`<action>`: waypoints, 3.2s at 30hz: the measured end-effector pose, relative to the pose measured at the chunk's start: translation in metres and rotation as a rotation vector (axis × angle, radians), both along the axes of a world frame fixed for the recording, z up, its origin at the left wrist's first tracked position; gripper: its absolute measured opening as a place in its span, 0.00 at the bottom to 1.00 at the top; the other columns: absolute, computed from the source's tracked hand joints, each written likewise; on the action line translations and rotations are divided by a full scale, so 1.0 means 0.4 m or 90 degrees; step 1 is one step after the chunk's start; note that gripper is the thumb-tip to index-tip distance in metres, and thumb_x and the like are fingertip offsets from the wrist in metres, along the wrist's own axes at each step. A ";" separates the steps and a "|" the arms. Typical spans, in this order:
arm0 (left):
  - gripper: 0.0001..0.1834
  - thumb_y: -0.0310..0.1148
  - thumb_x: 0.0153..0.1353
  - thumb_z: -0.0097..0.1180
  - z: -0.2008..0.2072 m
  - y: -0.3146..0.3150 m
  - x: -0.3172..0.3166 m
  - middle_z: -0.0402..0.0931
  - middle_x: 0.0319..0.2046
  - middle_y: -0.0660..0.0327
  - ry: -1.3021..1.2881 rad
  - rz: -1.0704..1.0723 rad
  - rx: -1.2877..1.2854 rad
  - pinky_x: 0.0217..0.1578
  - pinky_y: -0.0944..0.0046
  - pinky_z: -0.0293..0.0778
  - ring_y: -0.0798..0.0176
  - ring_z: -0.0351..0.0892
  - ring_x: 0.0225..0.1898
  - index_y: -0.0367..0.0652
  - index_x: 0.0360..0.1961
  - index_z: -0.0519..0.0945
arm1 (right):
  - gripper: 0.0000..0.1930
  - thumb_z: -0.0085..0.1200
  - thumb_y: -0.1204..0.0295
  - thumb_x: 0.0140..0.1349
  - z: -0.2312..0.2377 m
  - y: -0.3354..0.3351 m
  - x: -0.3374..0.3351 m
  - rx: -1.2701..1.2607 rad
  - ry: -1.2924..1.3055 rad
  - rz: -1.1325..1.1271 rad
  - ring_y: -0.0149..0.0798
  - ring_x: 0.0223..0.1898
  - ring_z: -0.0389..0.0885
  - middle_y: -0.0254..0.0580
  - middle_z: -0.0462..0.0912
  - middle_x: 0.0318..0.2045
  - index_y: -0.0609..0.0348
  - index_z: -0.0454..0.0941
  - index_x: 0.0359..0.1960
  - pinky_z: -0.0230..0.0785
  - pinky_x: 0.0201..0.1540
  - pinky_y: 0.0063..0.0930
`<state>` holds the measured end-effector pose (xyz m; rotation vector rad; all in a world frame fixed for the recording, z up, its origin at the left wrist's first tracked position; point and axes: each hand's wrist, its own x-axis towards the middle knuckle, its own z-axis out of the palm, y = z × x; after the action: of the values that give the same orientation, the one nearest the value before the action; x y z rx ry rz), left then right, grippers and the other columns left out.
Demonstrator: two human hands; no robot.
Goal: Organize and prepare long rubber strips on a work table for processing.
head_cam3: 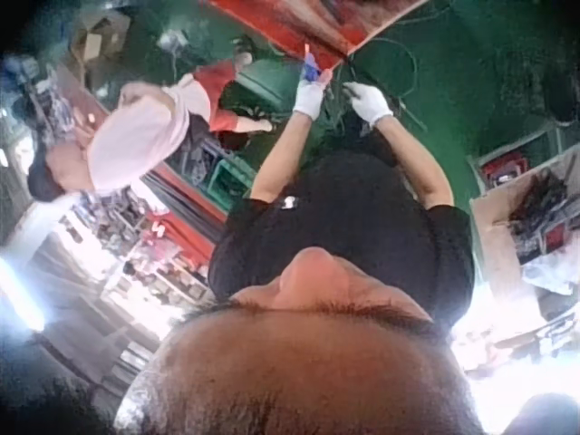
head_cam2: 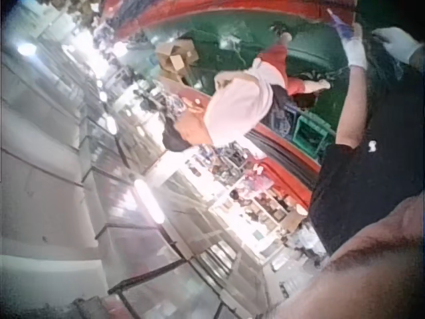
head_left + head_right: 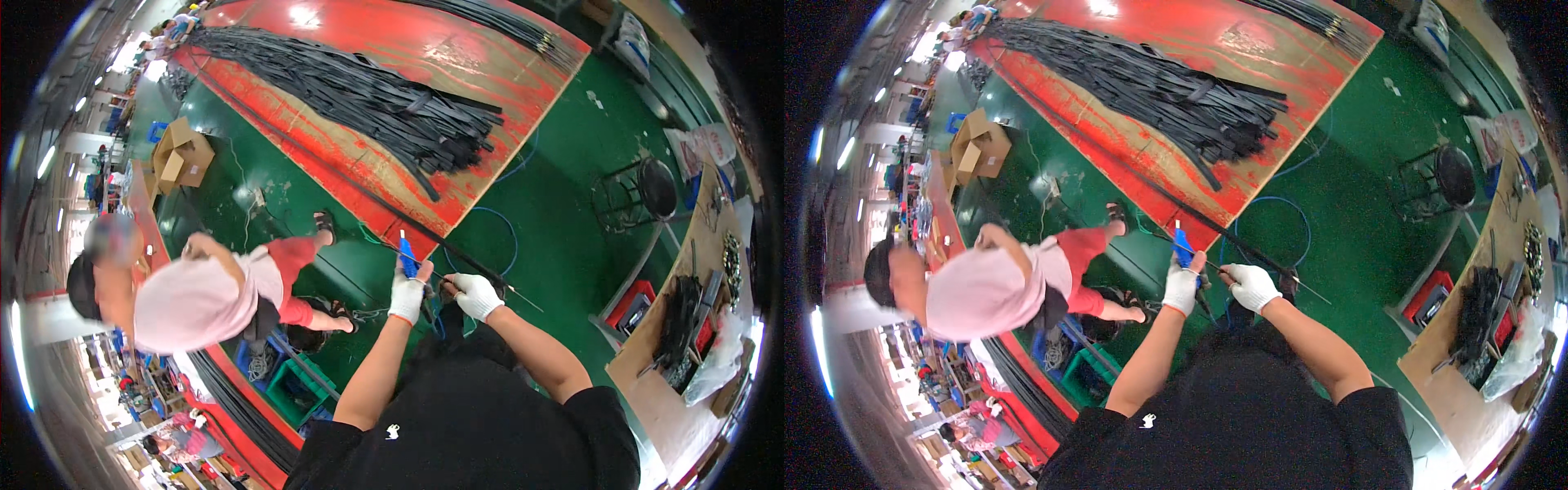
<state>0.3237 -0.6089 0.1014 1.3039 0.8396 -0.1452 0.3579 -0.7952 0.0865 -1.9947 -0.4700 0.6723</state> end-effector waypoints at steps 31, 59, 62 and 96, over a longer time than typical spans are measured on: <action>0.26 0.49 0.60 0.67 0.111 -0.003 0.018 0.78 0.28 0.61 0.022 -0.333 0.257 0.31 0.61 0.72 0.65 0.77 0.29 0.38 0.47 0.78 | 0.35 0.55 0.50 0.65 -0.252 -0.090 0.057 -0.302 0.041 -0.035 0.58 0.60 0.77 0.60 0.79 0.57 0.57 0.67 0.68 0.69 0.62 0.41; 0.32 0.45 0.62 0.64 0.034 -0.004 0.216 0.82 0.40 0.56 -0.031 -0.470 0.140 0.43 0.59 0.76 0.61 0.81 0.40 0.39 0.63 0.73 | 0.18 0.52 0.58 0.69 -0.112 -0.199 0.267 -0.228 0.314 -0.058 0.40 0.33 0.83 0.44 0.85 0.31 0.60 0.82 0.47 0.76 0.38 0.37; 0.30 0.44 0.63 0.63 -0.051 -0.015 0.216 0.81 0.44 0.53 -0.141 -0.492 0.217 0.50 0.59 0.74 0.58 0.80 0.45 0.42 0.64 0.73 | 0.18 0.53 0.59 0.69 -0.126 -0.196 0.279 -0.299 0.088 -0.064 0.44 0.37 0.85 0.49 0.86 0.34 0.61 0.81 0.48 0.75 0.45 0.39; 0.27 0.39 0.60 0.61 -0.066 -0.149 0.369 0.83 0.46 0.47 -0.150 -0.442 0.279 0.52 0.58 0.74 0.55 0.82 0.50 0.41 0.61 0.76 | 0.15 0.54 0.64 0.70 -0.217 -0.277 0.430 -0.165 0.200 -0.044 0.35 0.31 0.80 0.41 0.84 0.31 0.64 0.82 0.49 0.73 0.38 0.31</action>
<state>0.4712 -0.6683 0.0750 1.9490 0.1876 -0.3597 0.5297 -0.9061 -0.0001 -2.0828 -0.1286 1.0249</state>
